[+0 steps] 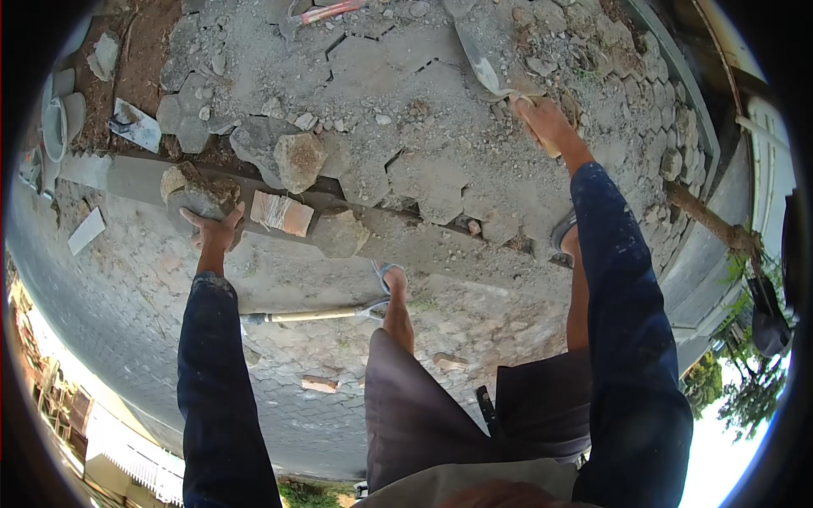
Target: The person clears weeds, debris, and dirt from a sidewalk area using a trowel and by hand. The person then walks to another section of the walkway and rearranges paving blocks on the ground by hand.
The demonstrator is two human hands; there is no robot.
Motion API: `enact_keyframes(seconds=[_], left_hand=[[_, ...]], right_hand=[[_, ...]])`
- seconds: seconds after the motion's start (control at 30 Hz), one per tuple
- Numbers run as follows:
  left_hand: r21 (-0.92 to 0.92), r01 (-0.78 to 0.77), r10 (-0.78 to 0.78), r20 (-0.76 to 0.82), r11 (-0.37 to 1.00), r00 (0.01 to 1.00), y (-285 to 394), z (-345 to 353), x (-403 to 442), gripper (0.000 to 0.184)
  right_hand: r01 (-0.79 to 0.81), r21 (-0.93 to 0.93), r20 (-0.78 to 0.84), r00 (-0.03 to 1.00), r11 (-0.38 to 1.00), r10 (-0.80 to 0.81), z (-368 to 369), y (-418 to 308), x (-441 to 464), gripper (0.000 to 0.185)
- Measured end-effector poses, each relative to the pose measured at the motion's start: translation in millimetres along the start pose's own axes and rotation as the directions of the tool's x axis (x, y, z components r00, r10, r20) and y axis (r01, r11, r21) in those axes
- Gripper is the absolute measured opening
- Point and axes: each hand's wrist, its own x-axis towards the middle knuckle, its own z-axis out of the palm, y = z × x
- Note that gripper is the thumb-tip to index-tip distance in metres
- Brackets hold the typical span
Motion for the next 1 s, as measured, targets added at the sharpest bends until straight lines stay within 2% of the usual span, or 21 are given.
enact_keyframes(seconds=[0.07, 0.13, 0.17, 0.2, 0.23, 0.3, 0.37, 0.43, 0.47, 0.53, 0.6, 0.67, 0.73, 0.77, 0.8, 0.87, 0.9, 0.97, 1.0], left_hand=[[0.032, 0.006, -0.005, -0.025, 0.999, 1.0, -0.3, 1.9, 3.1, 0.153], [0.067, 0.027, -0.024, -0.033, 0.997, 0.999, 2.0, 1.0, 2.9, 0.153], [0.106, 0.048, -0.044, -0.042, 0.993, 0.998, 2.9, 1.0, 2.6, 0.153], [0.109, 0.043, -0.039, -0.042, 0.993, 0.998, 4.4, 0.1, 2.9, 0.153], [0.079, 0.033, -0.031, -0.029, 0.996, 0.999, 2.4, -0.7, 2.4, 0.153], [0.051, 0.023, -0.022, -0.012, 0.998, 1.0, 0.3, 1.2, 3.9, 0.153], [0.085, 0.004, -0.001, -0.044, 0.996, 0.999, -1.8, 1.7, 7.0, 0.152], [0.085, -0.015, 0.019, -0.043, 0.996, 0.999, -1.6, 0.3, 3.7, 0.152], [0.072, -0.031, 0.034, -0.044, 0.997, 0.998, -1.1, -0.7, 2.7, 0.152], [0.083, -0.01, 0.014, -0.048, 0.996, 0.999, -2.6, 0.3, 5.0, 0.152], [0.086, 0.002, 0.003, -0.054, 0.996, 0.999, 3.1, 0.5, 4.6, 0.152], [0.1, 0.015, -0.008, -0.073, 0.995, 0.997, 4.0, -0.3, -2.4, 0.152], [0.097, 0.006, 0.002, -0.079, 0.995, 0.997, -1.3, 2.9, 6.6, 0.152], [0.098, -0.001, 0.01, -0.088, 0.995, 0.996, -3.5, 5.2, 9.3, 0.152], [0.107, -0.005, 0.014, -0.085, 0.994, 0.996, -3.5, 4.7, 6.1, 0.152], [0.02, -0.014, 0.015, -0.055, 1.0, 0.998, 2.0, 0.3, 0.3, 0.153], [0.026, -0.021, 0.023, -0.056, 0.999, 0.998, 0.8, 1.1, 4.9, 0.153], [0.047, -0.026, 0.029, -0.079, 0.999, 0.996, -8.0, 3.7, 18.0, 0.154], [0.052, -0.029, 0.032, -0.077, 0.998, 0.997, -7.4, 3.1, 16.4, 0.154]], right_hand=[[-0.089, 0.247, -0.054, 0.993, 0.965, 0.105, 29.6, 9.8, -15.5, 0.052], [-0.127, 0.251, -0.112, 0.981, 0.96, 0.159, 64.4, -10.1, -45.4, 0.052], [0.027, 0.013, -0.135, 0.991, 1.0, -0.025, 83.3, -11.4, -48.0, 0.053], [0.175, -0.224, -0.117, 0.972, 0.959, -0.205, 99.8, -10.9, -47.4, 0.053], [0.164, -0.219, -0.116, 0.974, 0.962, -0.193, 107.3, -21.7, -47.7, 0.053], [0.22, -0.39, -0.049, 0.965, 0.894, -0.259, 104.2, -43.4, -33.4, 0.057], [0.14, -0.377, -0.123, 0.972, 0.916, -0.199, 80.4, -48.1, -1.2, 0.054], [0.083, -0.264, -0.308, 0.937, 0.961, -0.165, 54.6, -12.6, 37.5, 0.056], [0.081, -0.262, -0.309, 0.937, 0.962, -0.163, 46.5, -6.3, 33.2, 0.056], [-0.124, 0.099, -0.266, 0.953, 0.987, 0.147, 29.3, 3.2, 17.3, 0.049], [-0.244, 0.461, -0.18, 0.915, 0.853, 0.36, 34.1, 24.8, -6.9, 0.048], [-0.205, 0.618, -0.2, 0.893, 0.759, 0.404, 62.5, 17.0, -40.9, 0.047], [-0.135, 0.374, -0.195, 0.956, 0.918, 0.22, 97.9, 1.0, -73.8, 0.048], [0.001, 0.189, -0.201, 0.979, 0.982, 0.038, 123.5, 0.3, -79.9, 0.047], [0.144, 0.003, -0.169, 0.975, 0.99, -0.142, 147.6, 0.2, -84.6, 0.046], [0.147, -0.134, 0.063, 0.988, 0.98, -0.14, 164.4, -18.1, -98.4, 0.046], [0.142, -0.128, 0.058, 0.989, 0.981, -0.136, 162.7, -11.5, -96.0, 0.046], [0.117, -0.252, -0.053, 0.99, 0.961, -0.134, 152.4, 12.5, -88.6, 0.046], [0.069, -0.205, -0.1, 0.991, 0.976, -0.091, 132.7, 22.2, -91.5, 0.046]])
